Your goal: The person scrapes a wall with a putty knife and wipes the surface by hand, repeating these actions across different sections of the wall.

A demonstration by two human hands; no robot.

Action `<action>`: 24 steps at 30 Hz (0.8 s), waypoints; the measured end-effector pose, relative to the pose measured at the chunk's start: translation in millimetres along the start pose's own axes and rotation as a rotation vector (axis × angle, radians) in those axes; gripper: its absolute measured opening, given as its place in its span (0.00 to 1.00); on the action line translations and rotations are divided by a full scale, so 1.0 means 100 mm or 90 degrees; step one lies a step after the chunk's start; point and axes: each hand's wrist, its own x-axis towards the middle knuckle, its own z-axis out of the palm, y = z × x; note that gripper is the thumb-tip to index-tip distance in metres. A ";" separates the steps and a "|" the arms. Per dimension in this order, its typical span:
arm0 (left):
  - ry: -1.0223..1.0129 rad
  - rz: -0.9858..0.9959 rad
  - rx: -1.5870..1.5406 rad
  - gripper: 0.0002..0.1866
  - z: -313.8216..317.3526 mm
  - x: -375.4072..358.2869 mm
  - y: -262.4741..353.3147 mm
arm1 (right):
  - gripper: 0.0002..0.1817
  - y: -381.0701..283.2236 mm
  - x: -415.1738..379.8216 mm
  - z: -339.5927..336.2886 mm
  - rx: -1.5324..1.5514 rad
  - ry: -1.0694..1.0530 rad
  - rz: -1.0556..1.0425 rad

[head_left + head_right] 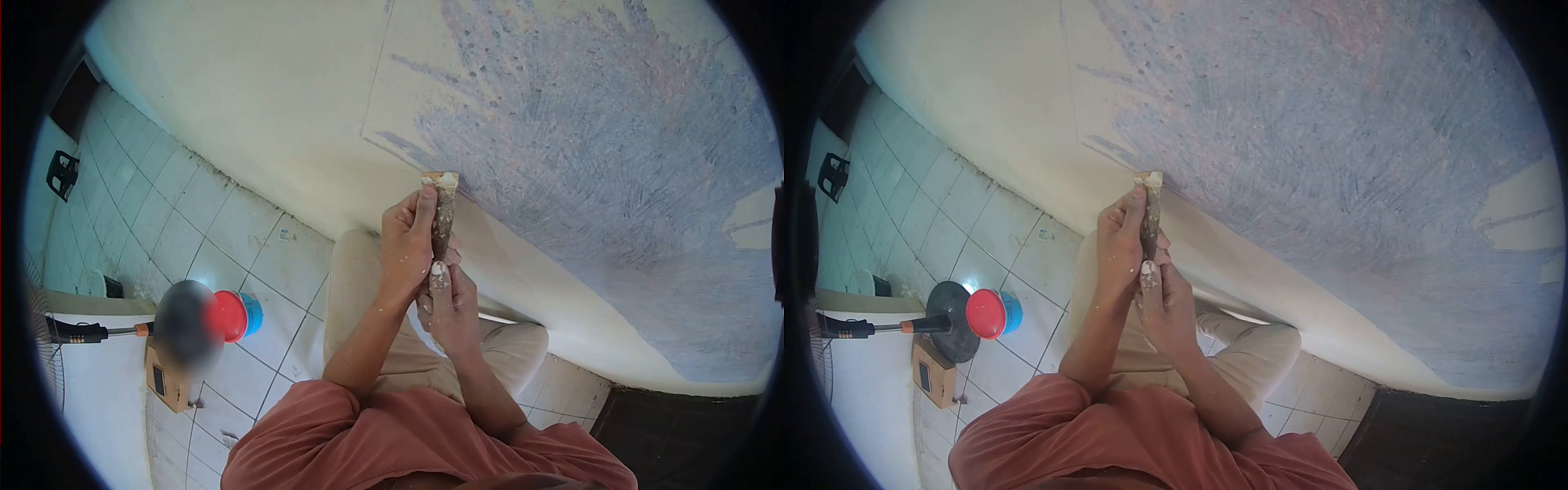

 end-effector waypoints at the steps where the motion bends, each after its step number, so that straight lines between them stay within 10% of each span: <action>1: 0.003 0.004 -0.004 0.19 0.00 0.01 0.02 | 0.11 0.05 0.03 0.00 -0.028 0.003 -0.021; 24: 0.079 -0.045 0.006 0.22 0.00 0.02 0.13 | 0.13 0.00 0.12 0.08 -0.168 0.025 -0.079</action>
